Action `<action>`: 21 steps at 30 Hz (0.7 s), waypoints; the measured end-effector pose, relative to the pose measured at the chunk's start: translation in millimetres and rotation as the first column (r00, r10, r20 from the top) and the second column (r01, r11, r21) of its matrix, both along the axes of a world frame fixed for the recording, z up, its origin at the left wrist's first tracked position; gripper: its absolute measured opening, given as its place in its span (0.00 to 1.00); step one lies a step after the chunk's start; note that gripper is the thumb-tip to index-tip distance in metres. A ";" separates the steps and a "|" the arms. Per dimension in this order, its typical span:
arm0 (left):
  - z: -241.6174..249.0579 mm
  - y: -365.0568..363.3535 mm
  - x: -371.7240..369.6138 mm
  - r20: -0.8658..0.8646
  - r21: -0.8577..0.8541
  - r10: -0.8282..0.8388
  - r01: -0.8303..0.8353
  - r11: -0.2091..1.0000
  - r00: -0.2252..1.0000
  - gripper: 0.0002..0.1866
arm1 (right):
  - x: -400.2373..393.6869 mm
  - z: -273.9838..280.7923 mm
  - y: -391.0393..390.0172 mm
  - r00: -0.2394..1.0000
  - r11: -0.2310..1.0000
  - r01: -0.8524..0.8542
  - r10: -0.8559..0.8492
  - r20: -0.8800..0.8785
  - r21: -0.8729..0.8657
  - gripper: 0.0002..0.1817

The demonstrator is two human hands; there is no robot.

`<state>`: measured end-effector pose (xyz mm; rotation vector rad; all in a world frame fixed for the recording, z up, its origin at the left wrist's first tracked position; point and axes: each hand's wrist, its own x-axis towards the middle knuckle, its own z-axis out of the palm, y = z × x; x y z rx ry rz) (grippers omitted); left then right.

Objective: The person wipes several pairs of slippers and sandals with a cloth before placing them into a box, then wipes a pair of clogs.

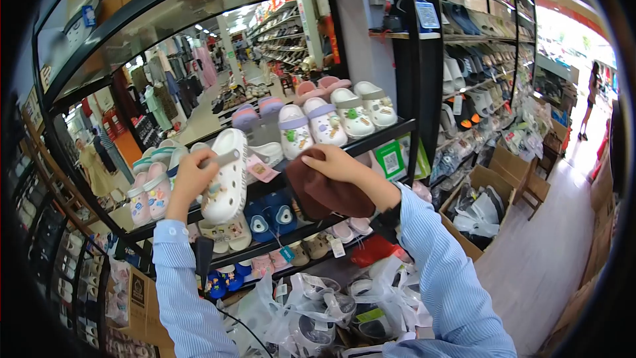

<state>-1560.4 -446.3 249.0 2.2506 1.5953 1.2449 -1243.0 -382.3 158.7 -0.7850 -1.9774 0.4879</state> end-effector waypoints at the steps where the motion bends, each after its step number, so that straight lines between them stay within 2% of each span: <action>1: -7.2 -5.9 -6.1 -0.037 0.029 0.001 0.000 1.000 0.999 0.11 | -19.5 7.6 14.3 0.994 0.995 -0.099 0.099 -0.037 -0.020 0.17; 2: -14.6 -12.1 -13.3 -0.073 0.057 0.005 -0.001 0.998 0.997 0.11 | -39.5 13.9 26.3 0.978 0.979 -0.200 0.197 -0.075 -0.037 0.17; 4: -23.5 -29.2 -20.5 -0.067 0.039 -0.040 0.043 0.998 0.997 0.12 | -75.3 19.4 40.9 0.968 0.969 -0.239 0.233 -0.091 -0.066 0.16; 5: -35.4 -31.4 -28.0 -0.046 0.074 -0.033 0.036 0.997 0.998 0.11 | -91.1 21.5 48.7 0.980 0.972 -0.197 0.193 -0.049 -0.125 0.17; 6: -33.5 -41.5 -28.7 -0.059 -0.026 -0.026 0.024 0.999 0.998 0.11 | -105.4 22.2 59.8 0.988 0.973 -0.149 0.151 -0.002 -0.178 0.17; 7: -39.1 -44.6 -32.3 -0.047 -0.048 -0.007 0.005 0.999 0.999 0.11 | -119.0 17.8 69.1 0.983 0.949 -0.180 0.184 -0.011 -0.260 0.18; 8: -45.7 -48.0 -36.1 -0.036 -0.077 0.011 -0.014 0.997 0.999 0.12 | -130.0 11.5 77.3 0.980 0.947 -0.194 0.200 -0.001 -0.258 0.18; 9: -49.6 -50.8 -38.5 -0.029 -0.076 0.027 -0.029 0.997 0.999 0.12 | -139.5 9.1 80.0 0.982 0.932 -0.173 0.189 0.020 -0.317 0.19; 10: -52.3 -53.1 -40.2 -0.100 -0.033 0.048 -0.052 0.998 0.994 0.12 | -147.5 7.6 83.1 0.983 0.916 -0.149 0.177 0.040 -0.373 0.20; 11: -54.4 -55.1 -41.1 -0.170 0.009 0.070 -0.070 0.998 0.983 0.12 | -153.4 5.9 86.5 0.981 0.914 -0.158 0.188 0.045 -0.374 0.20; 14: -49.4 -62.6 -36.3 -0.124 -0.071 0.076 -0.085 0.994 0.989 0.12 | -160.5 -0.3 88.5 0.999 0.952 0.009 0.003 0.038 -0.306 0.17; 15: -49.7 -62.9 -34.5 -0.120 -0.088 0.076 -0.087 0.992 0.990 0.12 | -164.3 -5.7 93.5 0.997 0.961 -0.057 0.041 -0.061 -0.272 0.15; 17: -51.9 -65.9 -34.4 -0.036 0.058 0.052 -0.050 0.997 0.998 0.13 | -161.7 -3.6 85.6 0.963 0.912 -0.217 0.141 -0.229 -0.349 0.11; 18: -49.1 -69.8 -33.4 -0.030 0.081 0.032 -0.029 0.996 0.999 0.12 | -159.6 -3.3 85.4 0.953 0.923 -0.236 0.160 -0.257 -0.304 0.11; 19: -41.4 -75.6 -30.3 -0.069 0.106 -0.002 0.009 0.994 0.998 0.12 | -158.9 -6.4 93.4 0.893 0.904 -0.358 0.256 -0.371 -0.236 0.12; 20: -33.1 -85.3 -25.9 -0.139 0.123 -0.009 0.026 0.992 0.990 0.11 | -149.6 6.9 82.2 0.932 0.936 -0.275 0.204 -0.300 -0.218 0.12; 21: -25.3 -98.4 -16.5 -0.096 0.098 -0.028 0.038 0.994 0.995 0.12 | -137.6 25.2 53.7 0.925 0.925 -0.280 0.188 -0.331 -0.256 0.13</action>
